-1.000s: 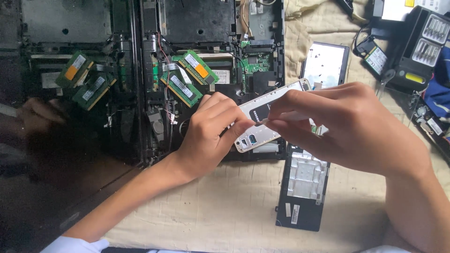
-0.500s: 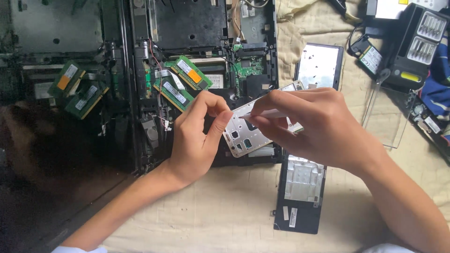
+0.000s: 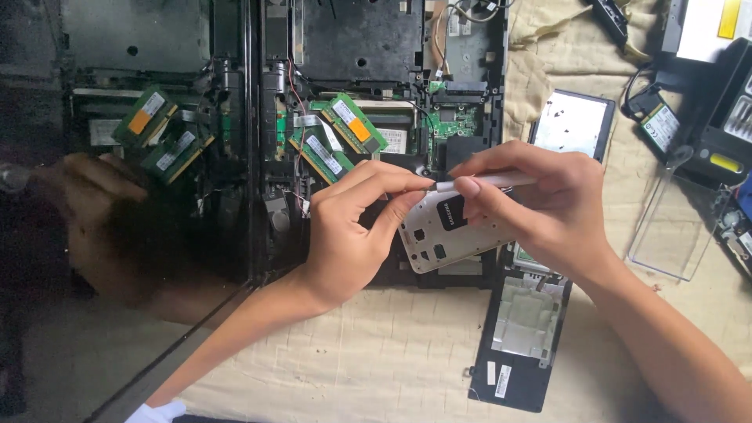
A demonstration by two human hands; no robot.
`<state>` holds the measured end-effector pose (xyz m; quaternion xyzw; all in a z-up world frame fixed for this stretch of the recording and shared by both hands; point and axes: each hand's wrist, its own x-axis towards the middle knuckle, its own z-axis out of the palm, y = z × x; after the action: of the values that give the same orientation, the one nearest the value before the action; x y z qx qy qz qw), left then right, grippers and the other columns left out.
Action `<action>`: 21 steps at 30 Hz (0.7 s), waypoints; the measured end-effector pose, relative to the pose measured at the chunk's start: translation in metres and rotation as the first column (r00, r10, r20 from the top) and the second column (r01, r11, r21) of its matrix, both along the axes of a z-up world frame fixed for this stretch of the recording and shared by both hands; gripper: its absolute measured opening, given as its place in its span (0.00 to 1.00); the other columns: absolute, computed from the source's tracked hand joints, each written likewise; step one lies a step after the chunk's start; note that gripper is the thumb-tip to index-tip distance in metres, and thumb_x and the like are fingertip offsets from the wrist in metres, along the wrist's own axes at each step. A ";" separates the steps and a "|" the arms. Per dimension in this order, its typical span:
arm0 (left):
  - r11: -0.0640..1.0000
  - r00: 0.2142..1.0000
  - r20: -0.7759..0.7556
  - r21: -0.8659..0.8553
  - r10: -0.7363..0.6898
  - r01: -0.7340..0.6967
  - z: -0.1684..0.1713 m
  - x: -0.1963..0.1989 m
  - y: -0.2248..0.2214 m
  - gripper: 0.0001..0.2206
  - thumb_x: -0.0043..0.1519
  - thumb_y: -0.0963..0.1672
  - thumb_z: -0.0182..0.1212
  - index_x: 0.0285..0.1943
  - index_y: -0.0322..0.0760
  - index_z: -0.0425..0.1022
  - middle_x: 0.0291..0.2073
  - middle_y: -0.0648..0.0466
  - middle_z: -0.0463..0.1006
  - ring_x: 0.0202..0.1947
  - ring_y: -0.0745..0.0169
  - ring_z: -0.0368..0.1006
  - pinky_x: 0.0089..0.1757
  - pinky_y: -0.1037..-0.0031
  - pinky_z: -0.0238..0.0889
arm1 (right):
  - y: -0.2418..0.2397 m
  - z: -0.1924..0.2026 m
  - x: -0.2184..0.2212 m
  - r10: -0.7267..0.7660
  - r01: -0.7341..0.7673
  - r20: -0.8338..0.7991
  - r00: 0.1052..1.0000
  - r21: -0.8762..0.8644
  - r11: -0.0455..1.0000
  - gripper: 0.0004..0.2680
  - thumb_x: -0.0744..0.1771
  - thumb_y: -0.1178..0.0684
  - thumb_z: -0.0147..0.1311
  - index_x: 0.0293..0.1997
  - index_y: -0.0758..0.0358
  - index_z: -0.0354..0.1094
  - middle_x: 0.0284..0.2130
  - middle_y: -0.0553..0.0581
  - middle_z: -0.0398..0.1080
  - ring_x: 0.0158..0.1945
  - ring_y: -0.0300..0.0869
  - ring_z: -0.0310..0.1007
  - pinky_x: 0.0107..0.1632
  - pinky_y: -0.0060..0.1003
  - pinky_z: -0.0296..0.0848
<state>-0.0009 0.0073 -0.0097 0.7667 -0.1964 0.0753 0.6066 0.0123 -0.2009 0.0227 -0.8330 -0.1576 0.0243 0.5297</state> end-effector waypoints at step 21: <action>0.998 0.997 -0.062 -0.028 0.052 -0.054 -0.003 -0.001 0.002 0.05 0.67 0.40 0.60 0.42 0.31 0.80 0.36 0.52 0.82 0.36 0.61 0.74 0.43 0.73 0.67 | 0.006 -0.003 -0.004 -0.018 0.019 -0.021 1.000 0.073 0.997 0.04 0.69 0.58 0.57 0.39 0.70 0.73 0.23 0.56 0.75 0.27 0.38 0.75 0.35 0.30 0.77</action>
<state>-0.0017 0.0089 -0.0129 0.7643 -0.1563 0.0708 0.6216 0.0087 -0.1944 0.0200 -0.8141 -0.1455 0.0219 0.5618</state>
